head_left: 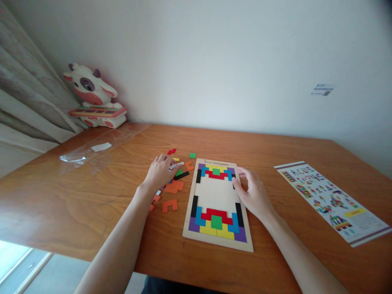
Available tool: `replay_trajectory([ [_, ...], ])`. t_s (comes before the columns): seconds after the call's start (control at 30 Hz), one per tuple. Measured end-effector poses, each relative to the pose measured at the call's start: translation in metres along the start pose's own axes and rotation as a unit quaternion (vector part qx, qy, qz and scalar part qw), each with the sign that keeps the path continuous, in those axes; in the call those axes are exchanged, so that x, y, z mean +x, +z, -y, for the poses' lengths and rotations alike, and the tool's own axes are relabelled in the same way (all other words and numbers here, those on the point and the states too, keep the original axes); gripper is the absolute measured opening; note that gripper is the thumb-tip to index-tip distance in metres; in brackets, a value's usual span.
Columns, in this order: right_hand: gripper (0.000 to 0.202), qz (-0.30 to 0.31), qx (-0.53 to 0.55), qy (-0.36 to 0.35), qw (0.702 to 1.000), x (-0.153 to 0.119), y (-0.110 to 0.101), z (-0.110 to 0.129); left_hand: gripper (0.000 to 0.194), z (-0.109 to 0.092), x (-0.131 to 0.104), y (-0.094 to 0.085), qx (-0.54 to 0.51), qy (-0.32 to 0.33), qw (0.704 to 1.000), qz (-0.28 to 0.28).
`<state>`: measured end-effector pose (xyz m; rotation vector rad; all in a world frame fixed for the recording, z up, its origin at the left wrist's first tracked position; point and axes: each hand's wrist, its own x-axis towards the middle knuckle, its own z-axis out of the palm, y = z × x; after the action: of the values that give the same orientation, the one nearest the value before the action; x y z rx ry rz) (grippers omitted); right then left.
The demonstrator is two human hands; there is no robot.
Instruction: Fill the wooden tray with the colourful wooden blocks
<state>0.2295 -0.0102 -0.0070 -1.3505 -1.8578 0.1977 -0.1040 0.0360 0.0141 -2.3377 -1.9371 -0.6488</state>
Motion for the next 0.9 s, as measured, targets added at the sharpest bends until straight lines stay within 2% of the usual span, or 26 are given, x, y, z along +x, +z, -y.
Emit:
replay_trajectory([
  [0.07,0.035,-0.005,0.002,-0.001,1.0,0.0,0.001,-0.001,0.04,-0.005,0.0,-0.017,-0.011,0.011,1.0,0.012],
  [0.1,0.035,-0.008,0.002,-0.001,1.0,0.0,0.001,-0.002,0.041,-0.008,-0.001,-0.026,-0.03,0.014,0.998,0.051],
  [0.2,0.033,-0.015,0.008,-0.001,1.0,0.001,0.001,-0.002,0.042,-0.013,-0.006,-0.051,-0.084,0.015,0.963,0.256],
  [0.27,0.032,-0.021,0.013,0.001,1.0,0.002,0.001,-0.001,0.04,-0.012,-0.009,-0.061,-0.081,0.015,0.944,0.319],
  [0.43,0.03,-0.029,0.018,0.0,0.999,0.002,0.001,0.001,0.036,-0.005,-0.011,-0.062,-0.062,-0.014,0.941,0.333],
  [0.63,0.03,-0.022,0.02,-0.004,1.0,0.001,0.002,-0.001,0.03,-0.001,-0.006,-0.052,-0.07,-0.003,0.933,0.352],
  [0.9,0.03,-0.019,0.031,-0.003,0.999,0.001,0.002,0.0,0.035,-0.001,-0.009,-0.05,-0.106,-0.03,0.927,0.357],
])
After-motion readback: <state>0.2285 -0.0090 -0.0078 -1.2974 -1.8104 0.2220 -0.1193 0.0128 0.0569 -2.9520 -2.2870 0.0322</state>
